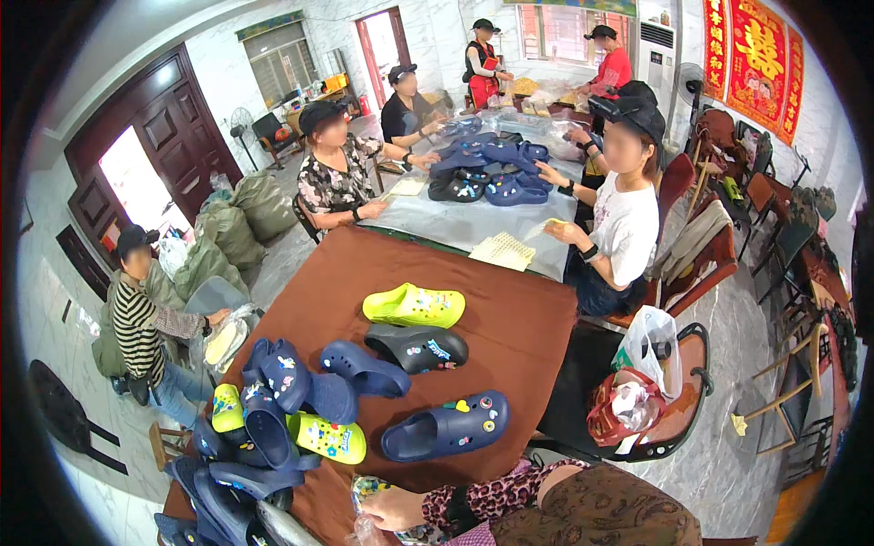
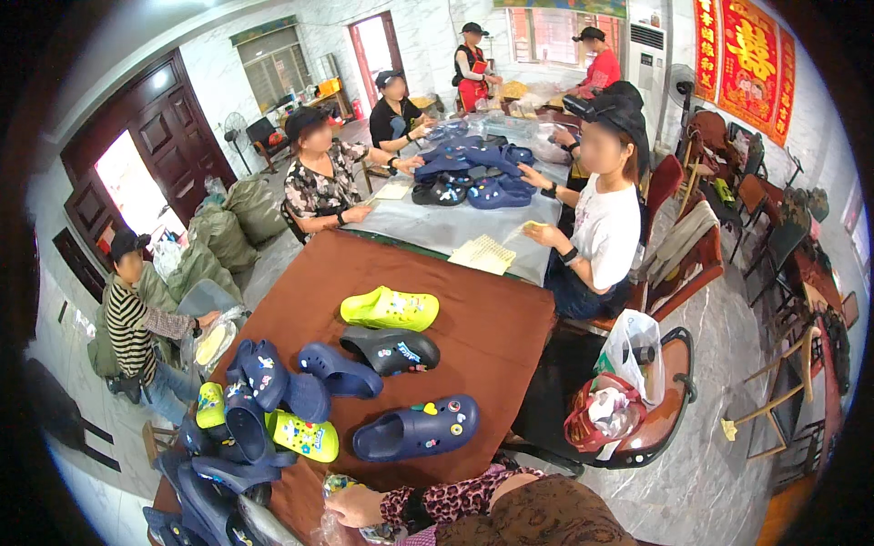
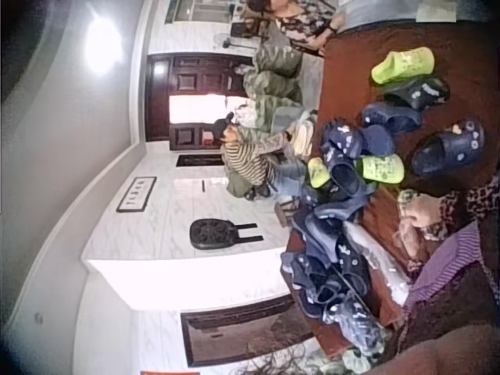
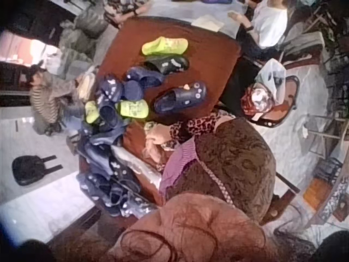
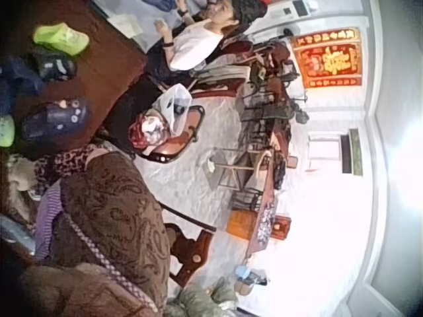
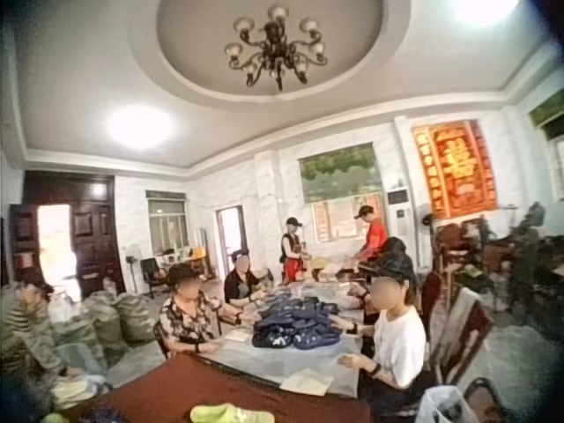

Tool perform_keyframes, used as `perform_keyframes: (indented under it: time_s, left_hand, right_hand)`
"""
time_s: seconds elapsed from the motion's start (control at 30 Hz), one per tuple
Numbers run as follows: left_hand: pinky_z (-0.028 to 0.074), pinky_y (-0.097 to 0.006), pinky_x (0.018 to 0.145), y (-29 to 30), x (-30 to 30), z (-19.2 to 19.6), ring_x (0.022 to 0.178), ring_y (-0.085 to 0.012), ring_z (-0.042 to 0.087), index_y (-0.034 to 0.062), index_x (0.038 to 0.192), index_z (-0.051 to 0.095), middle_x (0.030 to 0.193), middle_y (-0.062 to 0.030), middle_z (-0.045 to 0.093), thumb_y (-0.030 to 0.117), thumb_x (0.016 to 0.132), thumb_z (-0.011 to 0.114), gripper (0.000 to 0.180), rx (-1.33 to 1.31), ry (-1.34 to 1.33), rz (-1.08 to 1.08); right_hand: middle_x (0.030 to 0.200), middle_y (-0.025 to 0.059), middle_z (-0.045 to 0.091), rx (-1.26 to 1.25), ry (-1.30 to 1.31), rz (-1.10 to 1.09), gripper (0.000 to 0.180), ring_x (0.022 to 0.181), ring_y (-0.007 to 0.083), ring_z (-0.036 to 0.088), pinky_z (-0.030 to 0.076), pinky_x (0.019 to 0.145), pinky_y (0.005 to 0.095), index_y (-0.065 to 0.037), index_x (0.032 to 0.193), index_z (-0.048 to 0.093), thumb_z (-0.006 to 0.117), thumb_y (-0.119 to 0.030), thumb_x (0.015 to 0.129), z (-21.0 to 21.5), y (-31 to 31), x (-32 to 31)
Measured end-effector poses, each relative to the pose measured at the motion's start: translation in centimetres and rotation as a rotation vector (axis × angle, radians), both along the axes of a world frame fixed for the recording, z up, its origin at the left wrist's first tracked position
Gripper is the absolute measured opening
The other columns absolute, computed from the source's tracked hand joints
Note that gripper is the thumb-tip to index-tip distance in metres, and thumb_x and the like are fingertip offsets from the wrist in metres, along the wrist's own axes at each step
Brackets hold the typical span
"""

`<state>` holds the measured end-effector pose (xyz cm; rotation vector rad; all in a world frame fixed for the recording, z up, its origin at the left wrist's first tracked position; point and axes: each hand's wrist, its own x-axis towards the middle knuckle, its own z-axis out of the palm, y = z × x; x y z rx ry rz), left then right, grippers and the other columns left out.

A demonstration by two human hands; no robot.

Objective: Attaching decorative charms to blue clog-style shoes in a manufacturing facility.

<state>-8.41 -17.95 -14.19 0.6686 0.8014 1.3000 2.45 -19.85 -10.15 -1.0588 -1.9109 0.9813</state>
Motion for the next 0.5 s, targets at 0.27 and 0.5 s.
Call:
perform_keyframes:
  time_s: [0.27,0.5]
  left_hand:
    - [0.045,-0.036,0.078,0.7,1.4,1.5,0.091,-0.0274,0.057,-0.0041,0.098,0.058,0.096,-0.0147,0.060,0.011,0.083,0.053,0.022,0.061,0.047,0.006]
    - [0.045,-0.036,0.078,-0.1,1.7,2.3,0.091,-0.0271,0.058,-0.0043,0.098,0.058,0.095,-0.0149,0.061,0.012,0.084,0.053,0.022,0.068,0.122,-0.016]
  right_hand:
    - [0.070,0.0181,0.055,0.026,0.045,-0.022,0.012,0.071,0.0378,0.055,0.042,0.061,0.0463,-0.004,0.080,0.051,0.055,-0.014,0.076,-0.4,0.1,0.5]
    - [0.067,0.0178,0.055,-0.001,0.113,-0.032,0.013,0.067,0.0371,0.055,0.041,0.058,0.0442,-0.002,0.078,0.050,0.057,-0.013,0.075,-2.6,1.2,1.2]
